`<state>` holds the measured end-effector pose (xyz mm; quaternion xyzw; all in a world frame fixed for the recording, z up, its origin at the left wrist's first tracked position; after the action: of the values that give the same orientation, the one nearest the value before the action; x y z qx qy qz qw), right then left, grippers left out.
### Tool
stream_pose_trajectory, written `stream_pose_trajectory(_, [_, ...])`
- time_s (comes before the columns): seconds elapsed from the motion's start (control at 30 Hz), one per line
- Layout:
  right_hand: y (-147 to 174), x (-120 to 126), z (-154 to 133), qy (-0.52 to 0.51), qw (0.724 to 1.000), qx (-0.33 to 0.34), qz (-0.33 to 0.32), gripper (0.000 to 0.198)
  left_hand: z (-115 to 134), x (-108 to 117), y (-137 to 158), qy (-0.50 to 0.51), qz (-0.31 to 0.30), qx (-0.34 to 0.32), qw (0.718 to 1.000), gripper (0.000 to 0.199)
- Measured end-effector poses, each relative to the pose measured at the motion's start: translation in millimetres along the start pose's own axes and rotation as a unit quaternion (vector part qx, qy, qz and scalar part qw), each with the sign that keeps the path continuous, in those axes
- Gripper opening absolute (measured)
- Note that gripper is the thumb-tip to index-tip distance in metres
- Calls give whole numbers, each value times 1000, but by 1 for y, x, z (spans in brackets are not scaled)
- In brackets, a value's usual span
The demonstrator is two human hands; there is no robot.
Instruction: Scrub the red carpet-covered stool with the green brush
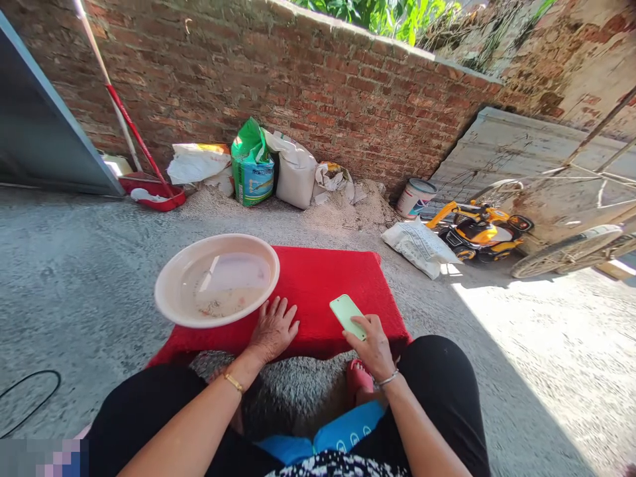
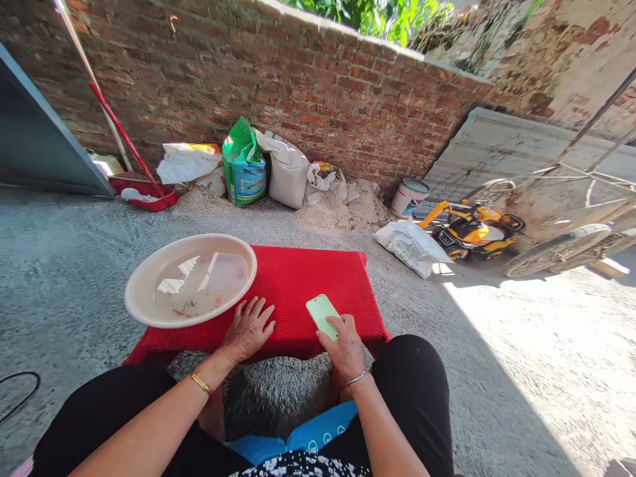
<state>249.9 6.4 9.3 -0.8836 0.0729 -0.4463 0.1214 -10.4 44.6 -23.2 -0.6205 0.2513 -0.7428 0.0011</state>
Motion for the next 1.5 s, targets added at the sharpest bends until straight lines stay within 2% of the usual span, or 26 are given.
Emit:
stream_pose_trajectory(0.13, [4, -26, -40, 5, 993, 84, -83, 36, 0, 2, 0, 2, -8, 1, 1000, 37])
stream_pose_trajectory(0.23, [2, -31, -42, 26, 991, 73, -107, 36, 1, 3, -1, -6, -14, -4, 1000, 37])
stream_pose_trajectory(0.37, [-6, -14, -10, 62, 992, -36, -103, 35, 1, 4, -1, 4, -9, -5, 1000, 38])
stream_pose_trajectory(0.53, [-14, 27, 47, 119, 975, -186, -36, 43, 1, 3, 0, 1, -12, -5, 1000, 38])
stream_pose_trajectory(0.67, [-12, 45, 70, 140, 958, -249, 2, 47, 2, 2, -1, -15, -17, -2, 1000, 39])
stream_pose_trajectory(0.73, [-12, 43, 65, 117, 966, -229, 19, 46, 2, 2, -2, -20, -18, -2, 1000, 39])
stream_pose_trajectory(0.83, [-10, 24, 36, 39, 991, -128, 19, 40, 2, 2, -2, -18, -20, -2, 1000, 39])
stream_pose_trajectory(0.9, [-7, 5, 9, -11, 998, -54, -14, 37, 1, 2, -2, -14, -22, -2, 1000, 39])
stream_pose_trajectory(1.0, [1, -22, -28, -37, 995, 26, -92, 33, 0, 2, -1, -8, -29, -2, 1000, 39])
stream_pose_trajectory(1.1, [5, -35, -43, -21, 989, 49, -137, 34, 0, 2, -1, -3, -32, -1, 999, 39])
stream_pose_trajectory(1.2, [0, -29, -29, 9, 993, 2, -116, 34, 0, 3, -1, 12, -26, -1, 1000, 39])
stream_pose_trajectory(1.3, [-11, -9, 5, 47, 994, -83, -59, 37, 0, 3, -1, 25, -18, 3, 1000, 38])
stream_pose_trajectory(1.5, [-16, 29, 71, 98, 961, -256, 38, 50, 1, 3, -2, 10, -21, 1, 1000, 39])
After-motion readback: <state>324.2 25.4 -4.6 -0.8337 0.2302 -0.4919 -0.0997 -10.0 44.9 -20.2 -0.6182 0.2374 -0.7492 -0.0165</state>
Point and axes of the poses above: each hand's wrist, its own y-axis away from the middle knuckle, its own x-axis out of the back of the hand, z = x × y, the point moved 2 cm from there along -y, towards the middle knuckle
